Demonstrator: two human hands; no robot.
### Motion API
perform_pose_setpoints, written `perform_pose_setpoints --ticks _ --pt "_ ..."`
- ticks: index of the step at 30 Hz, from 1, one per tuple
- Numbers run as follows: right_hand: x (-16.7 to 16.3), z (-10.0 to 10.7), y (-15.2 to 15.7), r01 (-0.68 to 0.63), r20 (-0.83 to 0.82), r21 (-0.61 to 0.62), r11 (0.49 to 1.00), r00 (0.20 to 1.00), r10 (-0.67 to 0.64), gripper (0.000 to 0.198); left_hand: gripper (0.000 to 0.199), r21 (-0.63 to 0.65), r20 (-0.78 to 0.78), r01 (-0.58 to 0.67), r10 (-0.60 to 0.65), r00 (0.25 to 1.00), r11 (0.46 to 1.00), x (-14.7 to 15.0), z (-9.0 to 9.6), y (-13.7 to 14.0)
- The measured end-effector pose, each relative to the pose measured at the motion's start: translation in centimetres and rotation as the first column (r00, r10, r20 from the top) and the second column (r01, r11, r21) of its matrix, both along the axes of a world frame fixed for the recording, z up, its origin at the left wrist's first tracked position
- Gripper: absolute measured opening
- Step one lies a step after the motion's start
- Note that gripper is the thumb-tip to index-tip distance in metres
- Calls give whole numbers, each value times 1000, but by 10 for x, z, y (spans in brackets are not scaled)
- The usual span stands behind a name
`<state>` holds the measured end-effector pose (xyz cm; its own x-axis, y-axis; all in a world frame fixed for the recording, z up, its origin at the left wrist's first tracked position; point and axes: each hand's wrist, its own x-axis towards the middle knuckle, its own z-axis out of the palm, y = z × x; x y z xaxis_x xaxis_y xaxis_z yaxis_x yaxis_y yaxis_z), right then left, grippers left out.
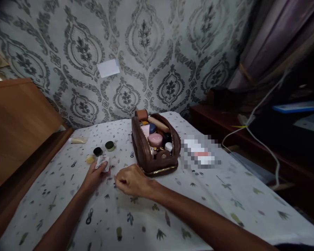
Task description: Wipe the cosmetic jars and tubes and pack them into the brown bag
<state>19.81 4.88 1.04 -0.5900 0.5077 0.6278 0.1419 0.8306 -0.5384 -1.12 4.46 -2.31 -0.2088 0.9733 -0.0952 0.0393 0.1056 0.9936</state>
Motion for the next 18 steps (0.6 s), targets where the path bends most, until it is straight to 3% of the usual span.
perform_pose_setpoints --ticks 1,3,6,9,12,14,18 --pt "-10 -8 2 -9 -15 -164 986 1000 7 40 53 40 -34 -23 25 999 999 -3 0 1" --pt "-27 -21 8 -41 -77 -438 898 997 8 41 45 121 -135 -69 85 987 990 -12 2 3" --pt "-40 -36 14 -75 -174 -638 767 983 -48 43 36 290 -346 -159 258 902 944 -34 12 5" --pt "-43 -45 16 -81 -208 -671 737 975 -81 44 30 453 -486 -245 468 739 857 -59 19 6" --pt "-42 -49 15 -88 -203 -671 736 977 -68 46 29 491 -545 -326 577 609 808 -80 15 9" --pt "-42 -50 13 -87 -194 -664 743 979 -59 46 31 478 -583 -321 568 581 818 -88 6 12" --pt "-41 -50 10 -74 -173 -655 752 984 -53 47 28 425 -657 -198 452 603 883 -90 -7 19"
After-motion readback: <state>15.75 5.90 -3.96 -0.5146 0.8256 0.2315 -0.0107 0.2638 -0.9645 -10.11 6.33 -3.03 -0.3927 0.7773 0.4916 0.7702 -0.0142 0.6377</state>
